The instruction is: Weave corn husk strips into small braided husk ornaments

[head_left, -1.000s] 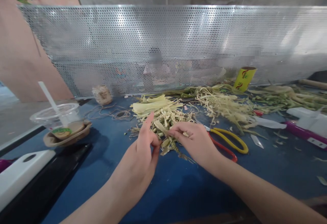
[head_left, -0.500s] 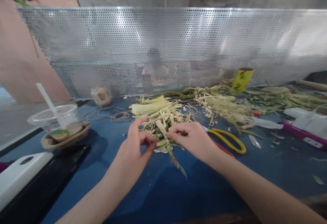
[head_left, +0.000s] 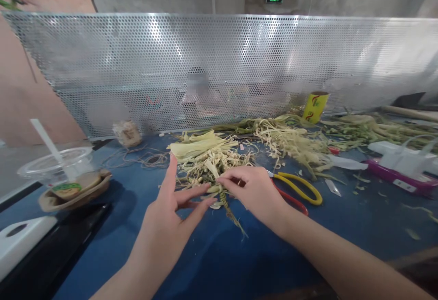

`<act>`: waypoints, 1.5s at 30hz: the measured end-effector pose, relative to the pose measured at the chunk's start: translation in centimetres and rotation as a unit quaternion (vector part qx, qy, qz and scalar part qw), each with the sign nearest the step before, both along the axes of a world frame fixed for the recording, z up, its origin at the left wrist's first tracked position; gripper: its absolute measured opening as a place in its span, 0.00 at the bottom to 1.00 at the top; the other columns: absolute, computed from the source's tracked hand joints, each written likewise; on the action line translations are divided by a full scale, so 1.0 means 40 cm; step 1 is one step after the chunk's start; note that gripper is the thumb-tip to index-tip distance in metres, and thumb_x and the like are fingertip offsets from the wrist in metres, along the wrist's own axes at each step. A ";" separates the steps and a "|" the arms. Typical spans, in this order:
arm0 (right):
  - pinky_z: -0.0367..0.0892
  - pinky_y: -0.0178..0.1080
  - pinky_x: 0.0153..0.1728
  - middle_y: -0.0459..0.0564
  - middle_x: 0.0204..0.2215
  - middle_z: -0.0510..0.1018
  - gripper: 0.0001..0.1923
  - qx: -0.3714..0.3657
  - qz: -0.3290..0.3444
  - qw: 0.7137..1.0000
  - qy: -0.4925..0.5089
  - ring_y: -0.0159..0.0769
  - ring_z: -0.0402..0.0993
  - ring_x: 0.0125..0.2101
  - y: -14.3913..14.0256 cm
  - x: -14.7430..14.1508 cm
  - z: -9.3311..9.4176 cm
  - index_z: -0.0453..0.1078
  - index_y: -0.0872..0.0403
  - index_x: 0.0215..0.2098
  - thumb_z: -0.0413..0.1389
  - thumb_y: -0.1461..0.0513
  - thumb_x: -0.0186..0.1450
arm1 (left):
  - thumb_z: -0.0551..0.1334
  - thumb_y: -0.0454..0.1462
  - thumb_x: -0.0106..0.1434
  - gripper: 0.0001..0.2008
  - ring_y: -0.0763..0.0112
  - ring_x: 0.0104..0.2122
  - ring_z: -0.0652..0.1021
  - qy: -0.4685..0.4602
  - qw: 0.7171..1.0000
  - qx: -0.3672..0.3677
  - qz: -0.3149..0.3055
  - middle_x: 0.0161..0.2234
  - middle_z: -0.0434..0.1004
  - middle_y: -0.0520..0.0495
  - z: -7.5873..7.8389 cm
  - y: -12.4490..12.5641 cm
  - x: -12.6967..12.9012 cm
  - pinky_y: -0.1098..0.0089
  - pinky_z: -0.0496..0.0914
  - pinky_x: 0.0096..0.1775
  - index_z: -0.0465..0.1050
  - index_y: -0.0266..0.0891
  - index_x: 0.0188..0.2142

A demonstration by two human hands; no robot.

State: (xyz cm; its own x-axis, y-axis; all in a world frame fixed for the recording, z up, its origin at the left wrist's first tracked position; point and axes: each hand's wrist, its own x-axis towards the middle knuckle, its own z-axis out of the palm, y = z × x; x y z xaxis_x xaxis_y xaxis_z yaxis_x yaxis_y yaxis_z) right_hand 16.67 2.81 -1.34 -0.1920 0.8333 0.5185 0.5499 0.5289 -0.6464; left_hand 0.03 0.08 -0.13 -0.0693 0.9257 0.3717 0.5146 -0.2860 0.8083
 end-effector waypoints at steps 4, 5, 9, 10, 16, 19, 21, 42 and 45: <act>0.56 0.30 0.23 0.42 0.17 0.68 0.12 0.026 -0.024 0.999 0.026 0.26 0.61 0.20 0.000 -0.009 -0.012 0.67 0.55 0.21 0.53 0.62 0.61 | 0.67 0.42 0.49 0.50 0.57 0.37 0.80 0.002 0.999 -0.044 0.022 0.34 0.82 0.50 -0.005 -0.002 0.011 0.65 0.73 0.33 0.37 0.44 0.63; 0.56 0.30 0.23 0.42 0.17 0.68 0.12 0.035 -0.035 0.998 0.031 0.26 0.61 0.20 0.000 -0.012 -0.015 0.66 0.55 0.20 0.53 0.62 0.62 | 0.67 0.42 0.49 0.50 0.57 0.37 0.79 -0.021 0.998 -0.051 0.015 0.34 0.82 0.50 -0.006 0.000 0.010 0.64 0.73 0.35 0.36 0.44 0.63; 0.58 0.30 0.25 0.43 0.18 0.67 0.12 0.096 -0.078 0.992 0.028 0.27 0.62 0.21 -0.004 -0.018 -0.020 0.62 0.55 0.20 0.53 0.63 0.61 | 0.68 0.42 0.47 0.51 0.63 0.30 0.79 -0.149 0.984 -0.086 -0.038 0.34 0.82 0.48 -0.008 0.018 0.007 0.67 0.74 0.27 0.38 0.41 0.63; 0.58 0.30 0.25 0.43 0.19 0.67 0.12 0.116 -0.079 0.990 0.024 0.27 0.63 0.22 -0.006 -0.018 -0.021 0.62 0.54 0.20 0.53 0.63 0.61 | 0.68 0.42 0.46 0.50 0.64 0.28 0.79 -0.173 0.980 -0.087 -0.049 0.33 0.81 0.47 -0.008 0.023 0.007 0.69 0.72 0.23 0.40 0.39 0.63; 0.61 0.32 0.30 0.46 0.22 0.71 0.11 0.197 -0.052 0.979 0.017 0.30 0.67 0.27 -0.012 -0.018 -0.025 0.62 0.54 0.23 0.51 0.64 0.63 | 0.69 0.38 0.45 0.51 0.76 0.15 0.69 -0.223 0.962 -0.123 -0.100 0.25 0.78 0.51 -0.012 0.034 0.012 0.74 0.67 0.17 0.41 0.35 0.62; 0.62 0.33 0.31 0.46 0.22 0.72 0.11 0.217 -0.039 0.975 -0.008 0.32 0.66 0.27 -0.009 -0.017 -0.026 0.62 0.54 0.23 0.52 0.64 0.63 | 0.69 0.37 0.45 0.51 0.78 0.16 0.70 -0.236 0.958 -0.126 -0.108 0.25 0.79 0.51 -0.010 0.033 0.014 0.74 0.68 0.20 0.39 0.35 0.62; 0.62 0.35 0.32 0.46 0.22 0.72 0.11 0.220 -0.026 0.975 -0.026 0.32 0.66 0.28 -0.008 -0.017 -0.025 0.63 0.54 0.23 0.52 0.64 0.63 | 0.70 0.37 0.44 0.53 0.77 0.16 0.70 -0.238 0.958 -0.125 -0.105 0.25 0.79 0.51 -0.007 0.032 0.015 0.74 0.69 0.21 0.39 0.36 0.62; 0.64 0.34 0.33 0.46 0.23 0.71 0.09 0.182 0.009 0.981 0.062 0.32 0.67 0.29 -0.017 -0.037 -0.035 0.62 0.53 0.24 0.53 0.67 0.61 | 0.67 0.34 0.49 0.53 0.74 0.22 0.73 -0.237 0.958 -0.091 -0.133 0.21 0.76 0.56 -0.011 0.013 0.022 0.73 0.70 0.27 0.30 0.42 0.63; 0.64 0.34 0.33 0.46 0.23 0.71 0.09 0.182 0.008 0.980 0.080 0.31 0.67 0.29 -0.016 -0.042 -0.038 0.62 0.54 0.24 0.53 0.67 0.61 | 0.68 0.33 0.48 0.53 0.76 0.21 0.73 -0.246 0.957 -0.077 -0.135 0.19 0.74 0.58 -0.015 0.012 0.025 0.74 0.70 0.28 0.31 0.42 0.63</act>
State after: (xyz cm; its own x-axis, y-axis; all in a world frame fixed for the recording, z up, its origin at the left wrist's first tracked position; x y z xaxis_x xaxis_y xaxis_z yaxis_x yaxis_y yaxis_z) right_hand 15.00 2.17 -2.87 -0.0960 0.5858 0.8048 0.4468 0.7478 -0.4910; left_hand 1.02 0.56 -0.73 0.0481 0.9758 0.2133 -0.0144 -0.2129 0.9770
